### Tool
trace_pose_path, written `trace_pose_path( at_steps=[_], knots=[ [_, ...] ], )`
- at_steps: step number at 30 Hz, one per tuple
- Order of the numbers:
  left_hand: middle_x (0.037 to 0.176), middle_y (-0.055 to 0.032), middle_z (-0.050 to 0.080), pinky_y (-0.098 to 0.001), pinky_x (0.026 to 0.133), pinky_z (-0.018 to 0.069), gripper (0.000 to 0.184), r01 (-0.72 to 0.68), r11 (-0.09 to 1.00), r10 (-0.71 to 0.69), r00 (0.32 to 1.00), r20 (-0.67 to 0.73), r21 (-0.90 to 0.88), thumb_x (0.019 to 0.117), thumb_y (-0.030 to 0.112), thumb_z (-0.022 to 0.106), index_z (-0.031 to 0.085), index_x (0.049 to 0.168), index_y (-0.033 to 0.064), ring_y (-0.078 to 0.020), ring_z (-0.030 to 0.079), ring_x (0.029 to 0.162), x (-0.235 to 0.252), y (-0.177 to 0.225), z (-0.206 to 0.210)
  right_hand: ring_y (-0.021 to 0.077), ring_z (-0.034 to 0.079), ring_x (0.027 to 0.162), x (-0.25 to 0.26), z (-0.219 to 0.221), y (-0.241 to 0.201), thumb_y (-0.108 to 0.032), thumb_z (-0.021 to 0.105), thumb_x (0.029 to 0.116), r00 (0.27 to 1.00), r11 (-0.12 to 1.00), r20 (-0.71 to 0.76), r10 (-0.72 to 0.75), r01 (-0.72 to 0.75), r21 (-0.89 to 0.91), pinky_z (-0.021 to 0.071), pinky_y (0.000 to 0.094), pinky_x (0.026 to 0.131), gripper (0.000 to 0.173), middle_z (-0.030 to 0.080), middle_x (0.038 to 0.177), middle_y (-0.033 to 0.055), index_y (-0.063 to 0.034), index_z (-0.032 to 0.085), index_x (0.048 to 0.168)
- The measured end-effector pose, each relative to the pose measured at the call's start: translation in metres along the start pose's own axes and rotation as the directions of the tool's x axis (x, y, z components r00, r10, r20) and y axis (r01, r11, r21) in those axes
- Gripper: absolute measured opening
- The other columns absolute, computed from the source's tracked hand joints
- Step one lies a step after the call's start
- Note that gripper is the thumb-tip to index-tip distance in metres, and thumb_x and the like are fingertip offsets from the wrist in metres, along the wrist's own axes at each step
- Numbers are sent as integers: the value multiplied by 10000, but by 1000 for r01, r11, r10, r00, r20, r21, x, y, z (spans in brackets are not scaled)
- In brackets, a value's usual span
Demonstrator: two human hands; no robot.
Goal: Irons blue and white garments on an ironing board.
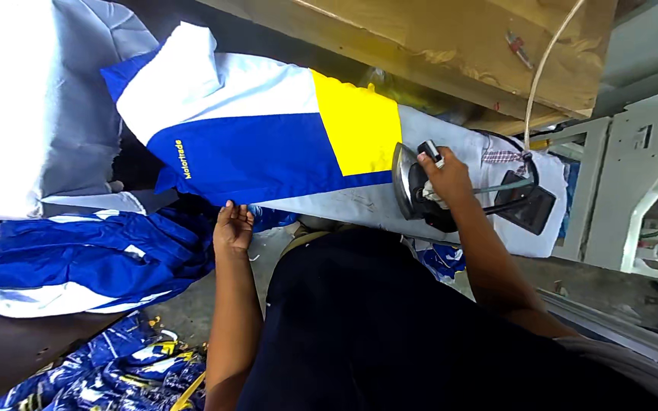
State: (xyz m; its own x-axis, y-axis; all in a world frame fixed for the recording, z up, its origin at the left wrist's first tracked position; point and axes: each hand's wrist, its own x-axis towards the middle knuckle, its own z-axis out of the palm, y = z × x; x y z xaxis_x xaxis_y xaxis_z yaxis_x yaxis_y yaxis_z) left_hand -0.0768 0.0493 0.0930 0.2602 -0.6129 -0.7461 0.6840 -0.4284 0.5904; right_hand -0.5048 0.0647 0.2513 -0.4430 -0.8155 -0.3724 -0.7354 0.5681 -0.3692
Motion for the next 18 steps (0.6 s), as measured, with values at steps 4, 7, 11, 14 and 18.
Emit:
trace_pose_path(
  at_steps=[4,7,11,14,18],
  knots=[
    [849,41,653,-242,709,579,123,7,1000,-7,1000,-9,3,1101,232,435,525,1037,179,-63,666,749,-4,7,-3,463,693,962,7,22,-15,-502,479,1078,998,998,40,52,-51,-28,520,640,830,583,705,1030,271,-65,514,1462],
    [815,42,660,-233,706,583,214,12,1000,-12,1000,-7,-6,1108,254,405,543,965,174,-61,669,726,-9,12,-3,470,681,1046,30,20,-40,-498,474,1079,996,996,32,84,-82,-36,511,646,883,579,697,1105,280,-43,531,1432],
    [818,32,673,-232,686,587,220,44,999,-44,999,-14,12,1110,263,404,557,987,166,-62,675,712,-6,13,-2,431,666,1129,74,15,-74,-511,484,1068,998,998,-17,57,-57,-13,504,629,934,587,691,1195,248,-62,540,1442],
    [798,40,658,-226,687,580,212,67,997,-66,998,-16,39,1108,256,407,541,965,173,-55,664,701,-5,14,-3,414,657,1161,84,15,-83,-513,485,1067,999,999,-4,38,-38,-3,497,624,959,598,686,1225,234,-69,524,1466],
    [779,31,645,-234,685,579,209,65,998,-65,998,-2,12,1107,241,405,525,956,162,-65,658,690,0,16,-1,452,684,1045,55,21,-64,-490,491,1072,1000,1000,21,-3,4,-23,518,643,879,561,700,1106,265,-48,555,1413]
  ],
)
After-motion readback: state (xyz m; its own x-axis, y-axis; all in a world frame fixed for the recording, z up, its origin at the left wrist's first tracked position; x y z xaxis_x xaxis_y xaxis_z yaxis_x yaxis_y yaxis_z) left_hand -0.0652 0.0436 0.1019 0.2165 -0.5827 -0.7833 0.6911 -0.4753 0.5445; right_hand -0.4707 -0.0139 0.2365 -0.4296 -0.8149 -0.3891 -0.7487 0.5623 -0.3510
